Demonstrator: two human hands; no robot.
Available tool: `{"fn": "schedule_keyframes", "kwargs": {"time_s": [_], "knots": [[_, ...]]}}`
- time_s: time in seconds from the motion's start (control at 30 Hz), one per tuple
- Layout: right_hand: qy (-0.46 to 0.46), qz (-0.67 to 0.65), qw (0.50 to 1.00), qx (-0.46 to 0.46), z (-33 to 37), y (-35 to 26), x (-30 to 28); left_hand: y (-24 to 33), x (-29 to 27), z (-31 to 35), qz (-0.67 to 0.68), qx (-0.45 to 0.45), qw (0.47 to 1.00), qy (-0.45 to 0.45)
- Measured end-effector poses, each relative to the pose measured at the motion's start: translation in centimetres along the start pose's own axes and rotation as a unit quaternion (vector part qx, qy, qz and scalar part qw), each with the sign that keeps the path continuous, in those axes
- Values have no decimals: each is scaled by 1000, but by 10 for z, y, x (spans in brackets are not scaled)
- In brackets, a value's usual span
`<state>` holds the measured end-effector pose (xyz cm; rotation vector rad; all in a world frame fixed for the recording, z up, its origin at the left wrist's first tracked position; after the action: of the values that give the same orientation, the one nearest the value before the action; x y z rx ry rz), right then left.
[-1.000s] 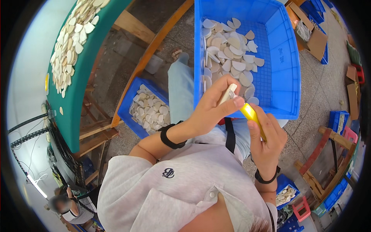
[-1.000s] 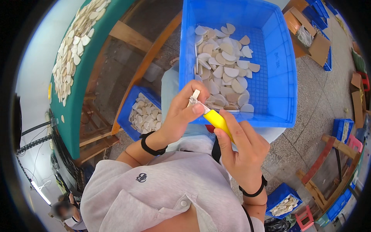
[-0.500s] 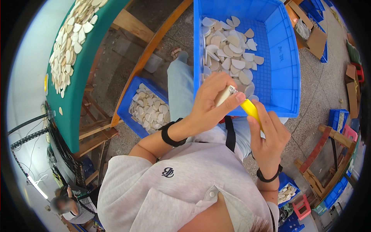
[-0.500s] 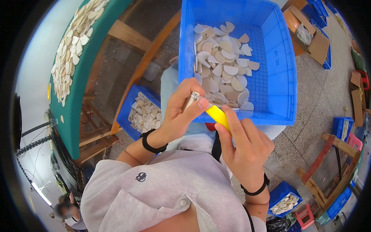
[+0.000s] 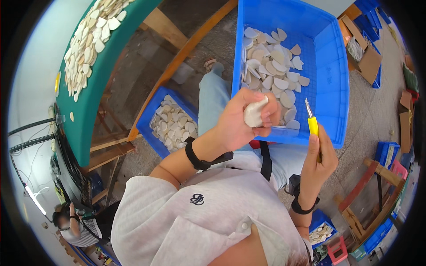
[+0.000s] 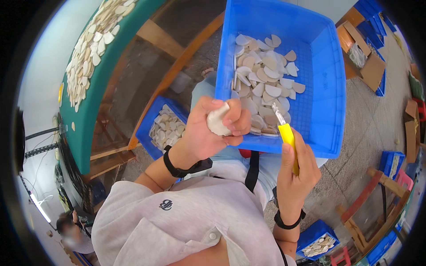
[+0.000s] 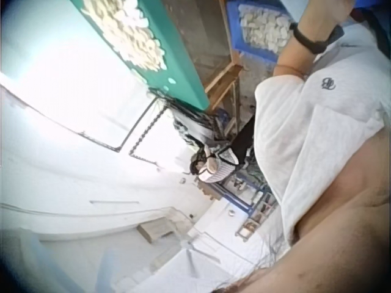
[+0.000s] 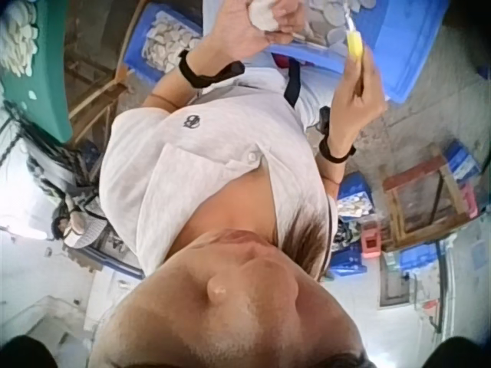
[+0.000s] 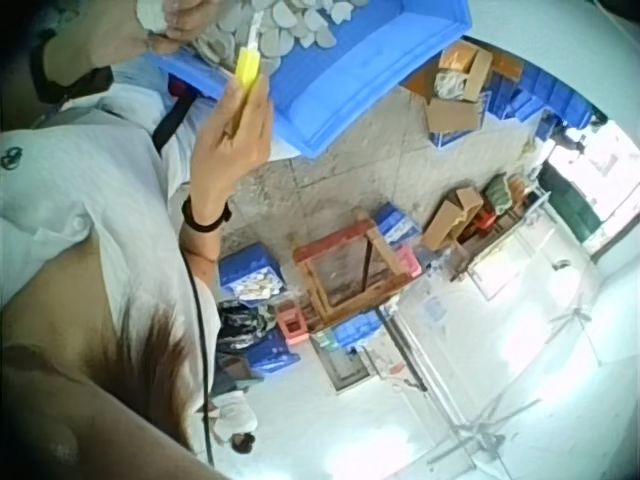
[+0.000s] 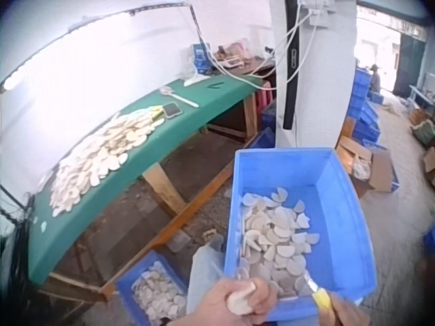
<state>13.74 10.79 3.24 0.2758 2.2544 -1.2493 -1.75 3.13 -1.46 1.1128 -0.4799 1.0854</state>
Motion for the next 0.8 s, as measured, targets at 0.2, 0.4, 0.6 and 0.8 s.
{"fn": "schedule_keyframes", "kwargs": {"time_s": [0.2, 0.4, 0.6, 0.8], "knots": [[-36, 3, 998, 55, 4, -1, 4, 3, -2, -3, 44, -41, 998, -17], [-27, -10, 999, 44, 5, 6, 9, 7, -9, -2, 107, -61, 992, -9], [-59, -14, 996, 61, 10, 10, 15, 13, -23, 5, 135, -51, 989, 21], [-67, -3, 996, 66, 8, 9, 22, 25, -41, 13, 96, 40, 994, 35]]}}
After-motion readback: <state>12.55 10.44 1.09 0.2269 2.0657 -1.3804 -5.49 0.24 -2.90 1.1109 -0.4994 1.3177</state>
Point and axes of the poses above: each hand's wrist, its own z-axis away from the middle knuckle, its own x-axis out of the palm, y = z × x, the point moved 4 cm from there along -z, towards the middle knuckle, and after that the axes turned 15 degrees about y, right-handed, at the moved point
